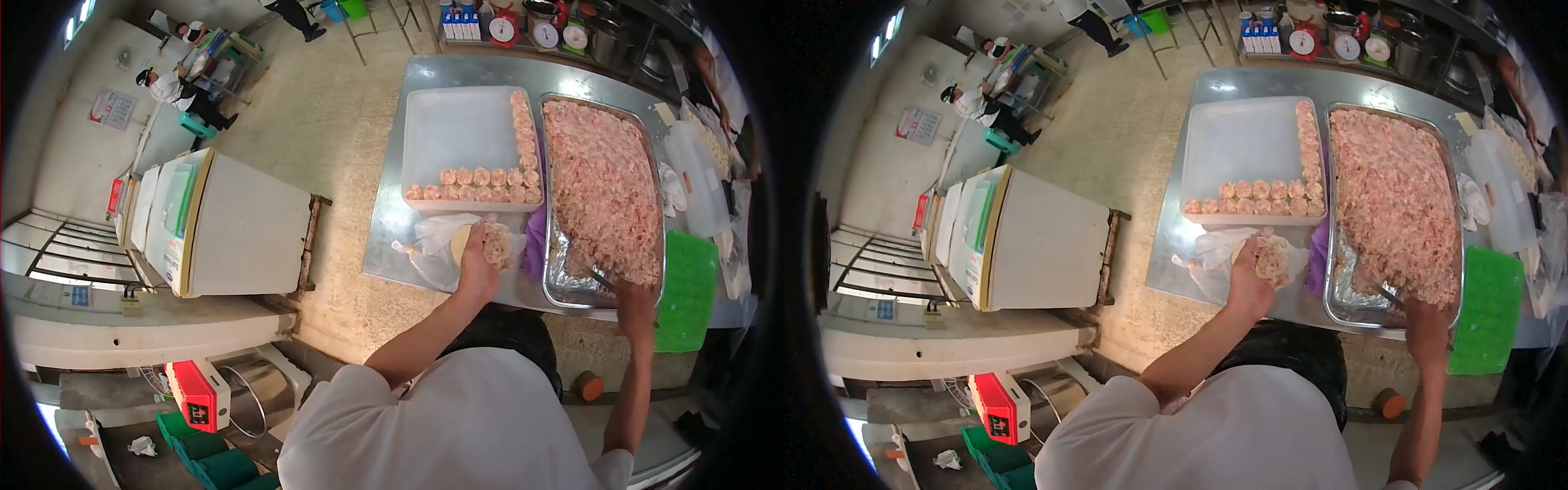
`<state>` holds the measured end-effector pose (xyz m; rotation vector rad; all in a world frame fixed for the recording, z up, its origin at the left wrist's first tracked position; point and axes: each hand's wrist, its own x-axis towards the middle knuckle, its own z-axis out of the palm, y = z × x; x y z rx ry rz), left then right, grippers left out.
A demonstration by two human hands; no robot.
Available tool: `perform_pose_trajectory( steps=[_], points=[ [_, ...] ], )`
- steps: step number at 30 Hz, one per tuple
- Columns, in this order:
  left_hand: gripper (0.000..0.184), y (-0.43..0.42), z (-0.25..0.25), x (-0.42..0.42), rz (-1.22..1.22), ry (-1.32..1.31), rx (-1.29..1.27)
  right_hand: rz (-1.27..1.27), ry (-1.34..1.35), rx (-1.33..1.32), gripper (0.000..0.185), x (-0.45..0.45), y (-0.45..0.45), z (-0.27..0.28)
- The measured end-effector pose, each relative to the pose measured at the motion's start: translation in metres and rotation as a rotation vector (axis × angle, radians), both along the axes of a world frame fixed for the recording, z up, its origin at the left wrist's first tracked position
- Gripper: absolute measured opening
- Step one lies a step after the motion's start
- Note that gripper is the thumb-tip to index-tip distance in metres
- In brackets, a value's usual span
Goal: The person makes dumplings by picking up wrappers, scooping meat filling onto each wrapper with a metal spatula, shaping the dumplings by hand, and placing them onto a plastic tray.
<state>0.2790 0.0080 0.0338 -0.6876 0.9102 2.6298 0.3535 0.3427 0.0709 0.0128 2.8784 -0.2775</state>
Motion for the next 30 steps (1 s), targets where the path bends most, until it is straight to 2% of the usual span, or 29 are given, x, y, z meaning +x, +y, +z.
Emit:
perform_pose_trajectory(
  steps=[1,2,3,4,5,6,9,11,12,15,18,21,28,30],
  points=[
    [0.032,-0.003,-0.01,0.003,-0.029,0.069,-0.142,0.032,-0.001,-0.002,0.011,-0.008,-0.003,-0.005],
    [0.032,-0.005,-0.02,0.006,-0.068,0.136,-0.284,0.127,0.148,-0.025,0.012,-0.01,-0.006,-0.006],
    [0.032,-0.004,-0.023,0.012,-0.082,0.144,-0.261,0.199,0.281,-0.037,0.013,-0.002,-0.01,-0.002],
    [0.032,-0.004,-0.026,0.016,-0.095,0.152,-0.239,0.194,0.247,-0.028,0.014,-0.001,-0.014,0.01],
    [0.031,-0.014,-0.022,0.015,-0.066,0.094,-0.054,0.177,0.206,-0.007,0.014,-0.005,-0.013,0.024],
    [0.027,-0.015,-0.018,0.014,0.003,0.104,-0.049,0.13,0.259,0.049,0.014,-0.002,-0.008,0.025],
    [0.043,-0.021,-0.018,0.009,0.048,0.015,0.067,0.086,0.042,0.07,0.015,0.0,-0.009,0.011],
    [0.043,-0.013,-0.005,0.012,0.022,-0.015,0.054,0.18,-0.006,0.068,0.014,0.003,-0.021,0.02],
    [0.044,-0.014,-0.001,0.013,0.024,-0.028,0.041,0.109,0.004,0.072,0.014,0.002,-0.025,0.023],
    [0.044,-0.027,-0.015,0.016,-0.183,0.04,0.144,-0.048,0.03,0.075,0.015,-0.005,-0.029,0.02],
    [0.044,-0.017,-0.014,0.016,-0.208,-0.013,0.069,0.055,0.002,0.075,0.017,-0.003,-0.04,0.017],
    [0.043,0.002,0.006,0.016,-0.059,-0.096,-0.007,0.025,-0.045,0.078,0.017,-0.007,-0.04,0.024],
    [0.044,0.007,0.007,0.016,-0.072,-0.072,0.012,0.08,-0.003,-0.013,0.015,-0.011,-0.057,0.013],
    [0.044,0.007,0.004,0.015,-0.092,-0.06,0.021,0.175,-0.037,-0.028,0.012,-0.011,-0.052,0.009]
  ],
)
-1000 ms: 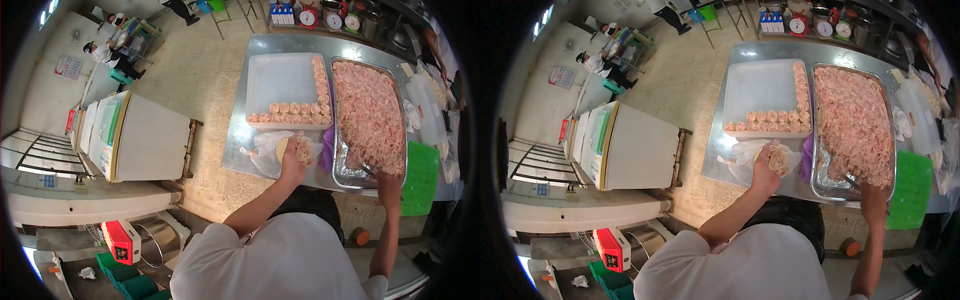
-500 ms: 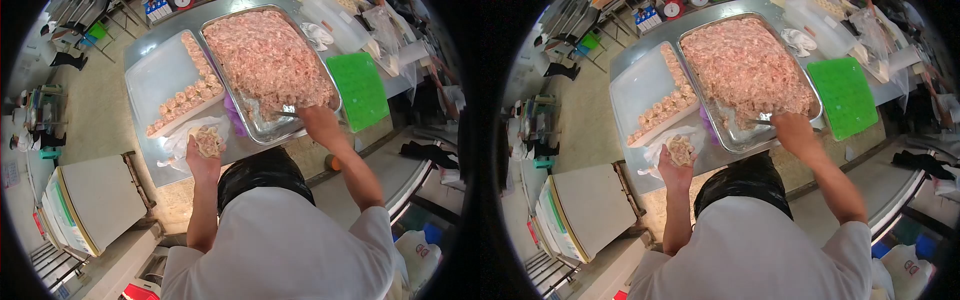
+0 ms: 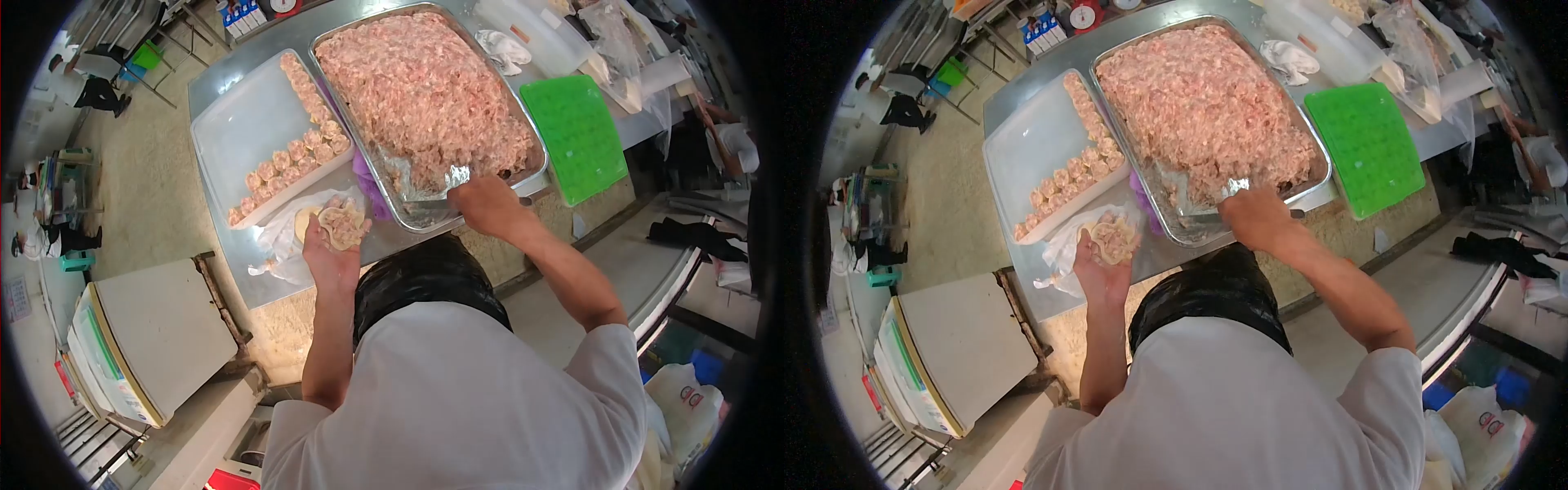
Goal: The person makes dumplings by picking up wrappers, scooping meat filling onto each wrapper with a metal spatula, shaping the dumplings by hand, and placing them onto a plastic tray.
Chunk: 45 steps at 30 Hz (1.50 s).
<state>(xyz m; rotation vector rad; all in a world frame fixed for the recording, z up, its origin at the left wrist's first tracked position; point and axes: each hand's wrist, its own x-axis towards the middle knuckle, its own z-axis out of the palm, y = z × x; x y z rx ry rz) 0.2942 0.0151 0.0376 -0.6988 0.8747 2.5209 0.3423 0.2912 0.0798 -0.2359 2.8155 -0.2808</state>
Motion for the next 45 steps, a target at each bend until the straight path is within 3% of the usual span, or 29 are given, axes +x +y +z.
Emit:
perform_pose_trajectory(
  steps=[1,4,5,8,12,14,17,20,22,26,29,32,35,38,41,45],
  points=[
    [0.044,-0.001,-0.003,-0.001,-0.012,0.015,0.023,0.052,-0.019,-0.009,0.01,0.0,0.003,-0.001],
    [0.046,-0.01,-0.009,0.001,-0.016,0.03,0.06,-0.066,-0.071,-0.447,0.01,0.002,0.019,0.016],
    [0.048,-0.007,-0.007,0.0,-0.01,0.014,0.065,-0.173,-0.247,-0.525,0.013,0.003,0.016,0.034],
    [0.049,0.007,0.0,0.001,-0.016,0.018,0.118,-0.077,0.151,-0.899,0.023,0.021,-0.024,0.013],
    [0.046,0.01,-0.014,-0.002,0.007,0.17,0.289,-0.219,0.156,-0.653,0.035,0.034,-0.065,0.014],
    [0.042,0.005,-0.021,-0.012,0.115,0.11,0.161,-0.221,0.075,-0.654,0.036,0.036,-0.059,0.019],
    [0.041,-0.008,-0.01,-0.025,0.197,0.019,0.041,-0.109,0.254,-0.329,0.033,0.03,-0.012,0.001],
    [0.039,-0.017,-0.008,-0.025,0.091,0.042,-0.007,-0.211,-0.015,0.007,0.032,0.003,-0.008,0.007],
    [0.039,-0.024,-0.022,-0.024,-0.013,0.079,0.055,-0.199,0.023,-0.033,0.023,0.003,-0.013,-0.008],
    [0.041,-0.035,-0.038,-0.017,0.044,0.061,0.065,-0.136,0.089,-0.133,0.015,0.015,-0.012,0.001],
    [0.043,-0.007,-0.015,-0.016,0.103,-0.074,0.047,-0.195,0.107,-0.497,0.012,0.022,-0.001,0.009],
    [0.044,0.004,-0.004,-0.011,0.003,-0.031,0.21,-0.405,-0.164,-0.781,0.017,0.025,-0.018,0.045],
    [0.042,0.023,0.003,-0.012,-0.073,0.074,0.319,-0.382,0.231,-0.893,0.023,0.037,-0.054,0.033],
    [0.038,0.04,0.018,-0.015,-0.017,0.053,0.249,-0.347,0.26,-0.704,0.032,0.042,-0.07,0.015],
    [0.031,0.041,-0.008,-0.023,-0.001,0.121,0.268,-0.358,0.26,-0.684,0.033,0.046,-0.067,0.012],
    [0.024,0.044,0.001,-0.018,0.036,0.067,0.158,-0.33,0.384,-0.72,0.033,0.05,-0.063,0.02]
  ],
)
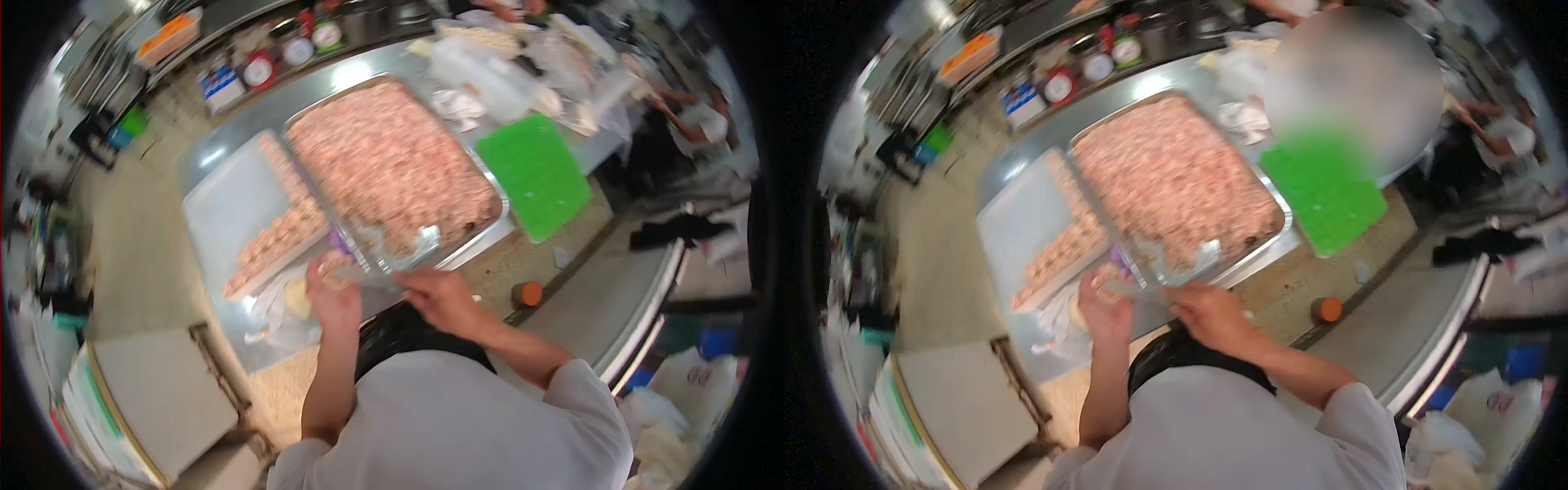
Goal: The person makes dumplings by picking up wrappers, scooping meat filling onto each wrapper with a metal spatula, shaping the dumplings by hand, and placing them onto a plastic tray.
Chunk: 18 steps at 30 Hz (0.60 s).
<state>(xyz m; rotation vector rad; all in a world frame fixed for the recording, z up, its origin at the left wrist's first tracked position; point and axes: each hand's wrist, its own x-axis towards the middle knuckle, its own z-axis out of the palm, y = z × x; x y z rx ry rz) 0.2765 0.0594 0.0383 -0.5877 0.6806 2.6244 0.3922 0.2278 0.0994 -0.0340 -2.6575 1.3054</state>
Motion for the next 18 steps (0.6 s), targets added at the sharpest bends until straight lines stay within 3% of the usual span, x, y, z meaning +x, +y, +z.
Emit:
perform_pose_trajectory(
  steps=[6,9,12,14,16,18],
  points=[
    [0.029,0.0,-0.019,-0.009,-0.007,0.025,-0.141,-0.012,-0.095,0.001,0.029,-0.006,-0.007,-0.031],
    [0.031,0.014,0.062,0.007,0.004,0.025,-0.102,-0.023,0.047,-0.165,0.024,-0.011,0.008,-0.033],
    [0.033,-0.034,-0.019,-0.012,-0.366,0.315,-0.354,0.058,-0.073,-0.123,0.014,-0.019,0.047,0.031],
    [0.039,-0.044,0.003,-0.016,-0.897,0.826,-0.733,0.129,-0.128,-0.077,0.014,-0.026,0.066,0.044],
    [0.05,-0.042,0.025,-0.016,-1.142,0.949,-0.635,0.203,-0.233,-0.013,0.02,-0.033,0.073,0.056],
    [0.054,-0.035,0.049,-0.014,-1.12,1.058,-0.766,0.262,-0.318,0.045,0.019,-0.038,0.072,0.066]
  ],
)
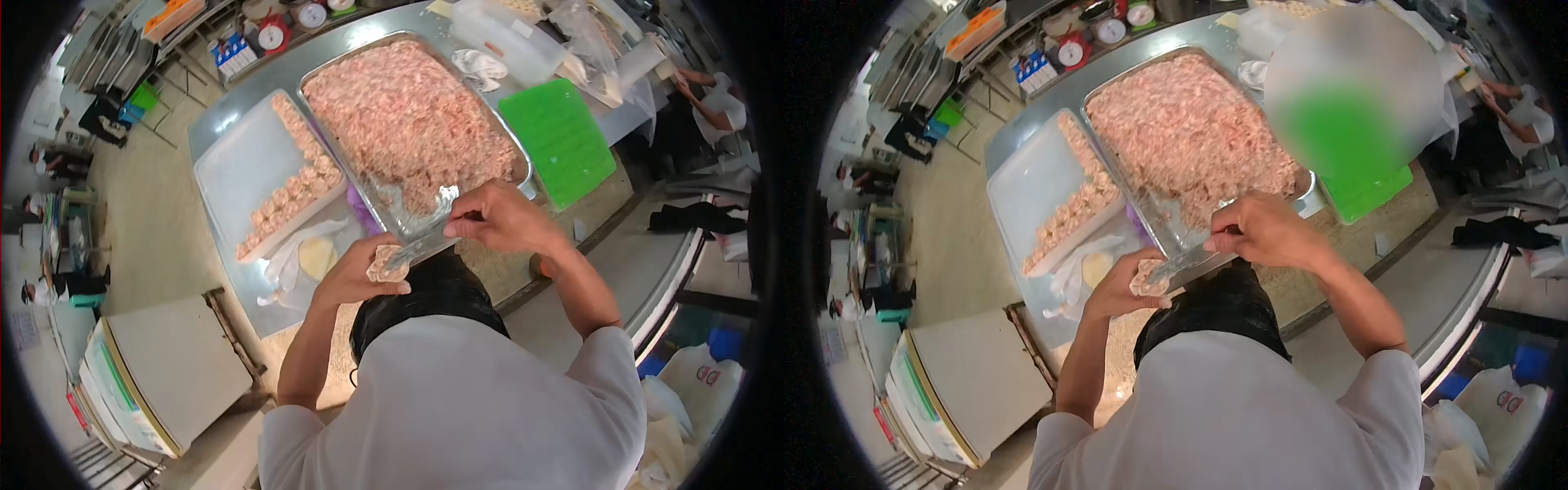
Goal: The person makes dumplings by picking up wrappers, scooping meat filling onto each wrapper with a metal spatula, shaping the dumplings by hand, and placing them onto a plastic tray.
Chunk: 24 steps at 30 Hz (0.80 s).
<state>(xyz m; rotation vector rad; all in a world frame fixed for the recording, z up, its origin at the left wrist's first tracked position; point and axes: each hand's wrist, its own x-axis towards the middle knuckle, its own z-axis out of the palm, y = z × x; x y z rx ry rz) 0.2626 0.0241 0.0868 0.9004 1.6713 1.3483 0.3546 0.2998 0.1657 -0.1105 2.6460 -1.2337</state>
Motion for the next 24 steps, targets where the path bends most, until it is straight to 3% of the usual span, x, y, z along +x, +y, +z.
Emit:
perform_pose_trajectory(
  steps=[2,4,8,11,13,16,19,20,23,24],
  points=[
    [0.057,0.003,-0.002,0.003,-0.004,0.086,0.018,0.055,-0.008,0.076,0.013,-0.005,0.0,0.004],
    [0.059,0.005,-0.018,0.006,-0.003,0.09,0.073,0.04,-0.006,0.028,0.02,-0.006,-0.005,-0.006],
    [0.046,0.001,-0.029,0.015,0.162,0.137,0.047,0.02,-0.021,-0.017,0.023,0.0,-0.001,-0.033],
    [0.041,0.005,-0.03,0.014,0.198,0.087,-0.019,-0.142,-0.12,0.062,0.024,-0.003,0.006,-0.006],
    [0.041,0.016,-0.014,0.008,0.178,0.058,-0.007,-0.103,-0.076,0.014,0.024,-0.005,-0.001,-0.007],
    [0.05,0.026,-0.019,-0.005,0.194,0.144,-0.157,-0.14,0.06,0.081,0.023,-0.002,-0.003,-0.023],
    [0.067,0.048,-0.024,-0.006,0.509,-0.111,0.188,-0.301,0.188,0.143,0.023,0.002,0.017,-0.016],
    [0.08,0.052,-0.047,-0.011,0.554,-0.041,0.246,-0.34,0.179,0.139,0.023,0.007,0.019,-0.014],
    [0.073,0.064,-0.025,-0.021,0.465,-0.197,0.237,-0.396,0.036,0.063,0.023,0.018,0.016,-0.009],
    [0.071,0.067,-0.016,-0.023,0.442,-0.085,0.157,-0.407,0.005,-0.003,0.023,0.021,0.015,-0.015]
  ],
)
